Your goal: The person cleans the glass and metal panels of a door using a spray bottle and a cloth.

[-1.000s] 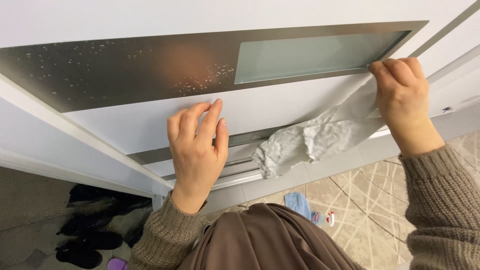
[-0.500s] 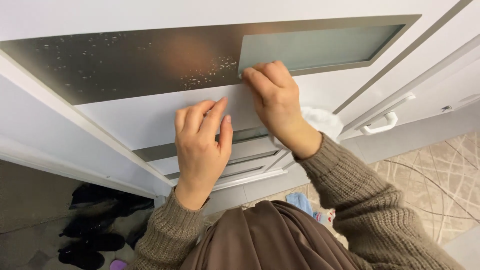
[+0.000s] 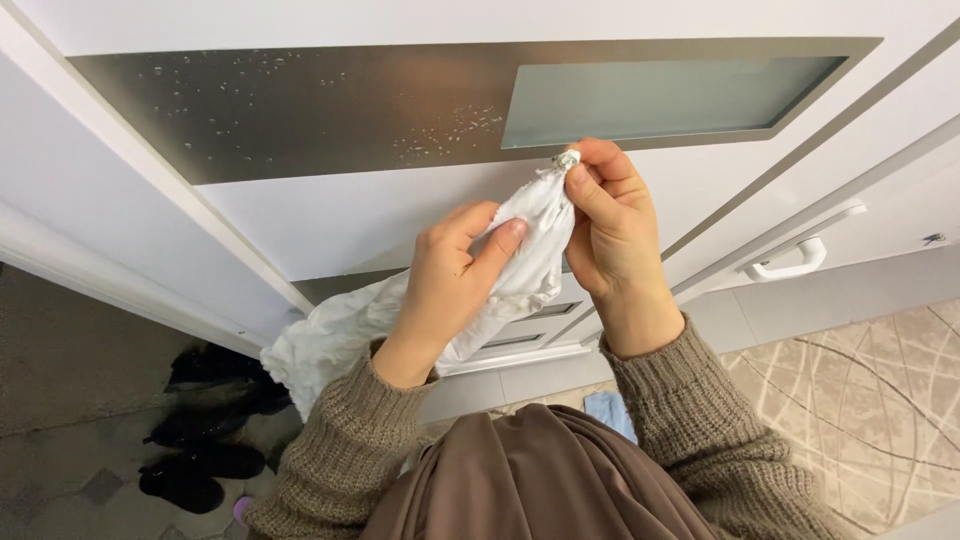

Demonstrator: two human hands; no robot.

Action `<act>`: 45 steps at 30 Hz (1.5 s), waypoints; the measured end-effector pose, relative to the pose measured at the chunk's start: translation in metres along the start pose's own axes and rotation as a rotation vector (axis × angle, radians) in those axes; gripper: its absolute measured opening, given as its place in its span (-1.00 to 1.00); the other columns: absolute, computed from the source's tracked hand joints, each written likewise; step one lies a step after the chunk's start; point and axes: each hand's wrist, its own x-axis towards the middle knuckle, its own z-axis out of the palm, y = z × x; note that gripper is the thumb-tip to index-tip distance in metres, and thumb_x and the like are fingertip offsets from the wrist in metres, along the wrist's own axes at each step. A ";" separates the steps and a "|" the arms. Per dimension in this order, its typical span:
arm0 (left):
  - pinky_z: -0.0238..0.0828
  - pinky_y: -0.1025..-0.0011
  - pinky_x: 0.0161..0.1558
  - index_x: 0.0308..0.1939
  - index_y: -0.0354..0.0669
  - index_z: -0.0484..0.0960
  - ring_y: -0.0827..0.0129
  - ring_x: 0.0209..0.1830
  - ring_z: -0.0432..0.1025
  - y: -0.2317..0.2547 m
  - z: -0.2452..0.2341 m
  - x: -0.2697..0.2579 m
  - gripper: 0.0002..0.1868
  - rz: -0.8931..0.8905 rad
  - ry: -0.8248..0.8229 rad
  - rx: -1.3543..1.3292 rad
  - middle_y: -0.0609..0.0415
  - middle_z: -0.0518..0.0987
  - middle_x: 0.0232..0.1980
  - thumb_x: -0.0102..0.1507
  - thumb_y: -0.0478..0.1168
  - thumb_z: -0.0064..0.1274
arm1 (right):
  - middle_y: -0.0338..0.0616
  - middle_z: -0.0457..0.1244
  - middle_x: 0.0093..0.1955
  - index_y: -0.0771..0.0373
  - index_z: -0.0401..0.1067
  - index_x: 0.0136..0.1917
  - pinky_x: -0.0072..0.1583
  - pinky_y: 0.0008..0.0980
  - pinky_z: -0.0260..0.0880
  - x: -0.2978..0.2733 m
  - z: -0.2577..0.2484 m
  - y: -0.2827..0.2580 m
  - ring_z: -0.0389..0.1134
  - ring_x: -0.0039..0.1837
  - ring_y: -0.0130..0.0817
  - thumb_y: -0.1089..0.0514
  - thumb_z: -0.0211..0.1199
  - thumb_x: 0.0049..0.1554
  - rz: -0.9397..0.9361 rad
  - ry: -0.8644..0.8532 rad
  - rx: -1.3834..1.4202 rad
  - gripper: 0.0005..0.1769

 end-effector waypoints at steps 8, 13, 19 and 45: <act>0.48 0.38 -0.26 -0.10 -0.11 0.71 0.25 -0.31 0.56 0.020 0.003 0.005 -0.85 0.111 0.130 0.089 0.09 0.60 -0.34 0.41 -0.17 0.07 | -0.21 0.27 -0.20 0.37 0.44 0.09 -0.01 -0.52 0.50 -0.001 -0.039 -0.009 0.36 -0.13 -0.51 0.31 0.29 0.25 -0.210 0.068 -0.180 -0.85; 0.51 0.42 -0.21 -0.02 -0.07 0.70 0.35 -0.31 0.54 0.028 0.011 0.014 -0.83 0.173 0.086 0.028 0.11 0.62 -0.32 0.45 -0.20 -0.01 | -0.01 0.34 0.18 0.30 0.25 0.46 0.25 -0.41 0.47 -0.015 -0.034 -0.024 0.39 0.28 -0.26 0.29 0.53 0.00 -0.187 -0.234 -0.480 -0.18; 0.46 0.44 -0.27 -0.02 -0.06 0.72 0.42 -0.38 0.45 0.019 0.017 0.022 -0.83 0.196 0.047 0.017 0.14 0.53 -0.40 0.44 -0.20 0.01 | 0.08 0.31 -0.15 0.50 0.59 -0.05 -0.03 -0.38 0.37 -0.011 -0.073 -0.054 0.35 -0.08 -0.27 0.45 0.42 0.10 -0.522 -0.234 -0.807 -0.88; 0.49 0.43 -0.42 -0.20 -0.01 0.65 0.33 -0.47 0.55 0.017 0.031 0.002 -0.84 -0.050 -0.013 0.056 0.11 0.57 -0.47 0.38 -0.35 -0.02 | -0.13 0.21 -0.35 0.26 0.60 -0.26 -0.18 -0.28 0.34 -0.063 -0.051 -0.034 0.21 -0.29 -0.22 -0.06 0.50 0.04 -0.762 -0.527 -1.014 -0.67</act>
